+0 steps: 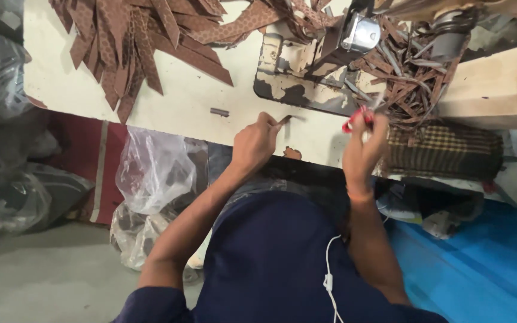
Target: Prepare and process leather straps for shoe assembly using a specialized industrial machine and hand tools.
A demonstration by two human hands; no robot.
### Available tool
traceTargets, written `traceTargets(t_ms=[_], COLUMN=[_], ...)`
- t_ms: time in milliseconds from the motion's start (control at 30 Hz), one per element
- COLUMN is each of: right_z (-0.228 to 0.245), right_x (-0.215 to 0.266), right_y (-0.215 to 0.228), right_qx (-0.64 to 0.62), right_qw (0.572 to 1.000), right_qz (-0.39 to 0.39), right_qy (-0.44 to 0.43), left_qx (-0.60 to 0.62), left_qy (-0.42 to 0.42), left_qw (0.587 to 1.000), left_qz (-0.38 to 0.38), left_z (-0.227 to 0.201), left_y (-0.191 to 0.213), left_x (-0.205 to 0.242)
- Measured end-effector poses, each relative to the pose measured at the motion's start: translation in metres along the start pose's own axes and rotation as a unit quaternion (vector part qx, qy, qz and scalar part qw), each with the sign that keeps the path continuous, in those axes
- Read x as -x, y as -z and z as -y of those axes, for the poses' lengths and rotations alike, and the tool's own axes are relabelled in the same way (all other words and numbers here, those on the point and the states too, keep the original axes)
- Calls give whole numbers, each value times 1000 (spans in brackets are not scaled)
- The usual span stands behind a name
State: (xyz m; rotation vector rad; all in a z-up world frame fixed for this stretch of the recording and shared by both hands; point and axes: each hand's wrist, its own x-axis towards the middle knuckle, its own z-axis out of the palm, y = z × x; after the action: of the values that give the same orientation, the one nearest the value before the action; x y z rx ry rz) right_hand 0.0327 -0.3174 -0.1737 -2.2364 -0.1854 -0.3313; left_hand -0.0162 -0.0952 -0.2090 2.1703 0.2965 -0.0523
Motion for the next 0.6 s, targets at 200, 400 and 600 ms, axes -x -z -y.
traceTargets(t_ms=[200, 400, 600], right_z=[41, 17, 22], right_x=[44, 41, 48], right_y=[5, -21, -27], right_qx=[-30, 138, 119], right_qw=[984, 969, 964], right_qz=[172, 192, 204], right_qy=[-20, 75, 120], left_qx=[-64, -95, -90], left_qy=[-34, -78, -122], left_qw=[997, 992, 986], left_qz=[13, -28, -65], left_z=[-7, -13, 6], left_y=[-7, 7, -2], left_x=[-8, 7, 7])
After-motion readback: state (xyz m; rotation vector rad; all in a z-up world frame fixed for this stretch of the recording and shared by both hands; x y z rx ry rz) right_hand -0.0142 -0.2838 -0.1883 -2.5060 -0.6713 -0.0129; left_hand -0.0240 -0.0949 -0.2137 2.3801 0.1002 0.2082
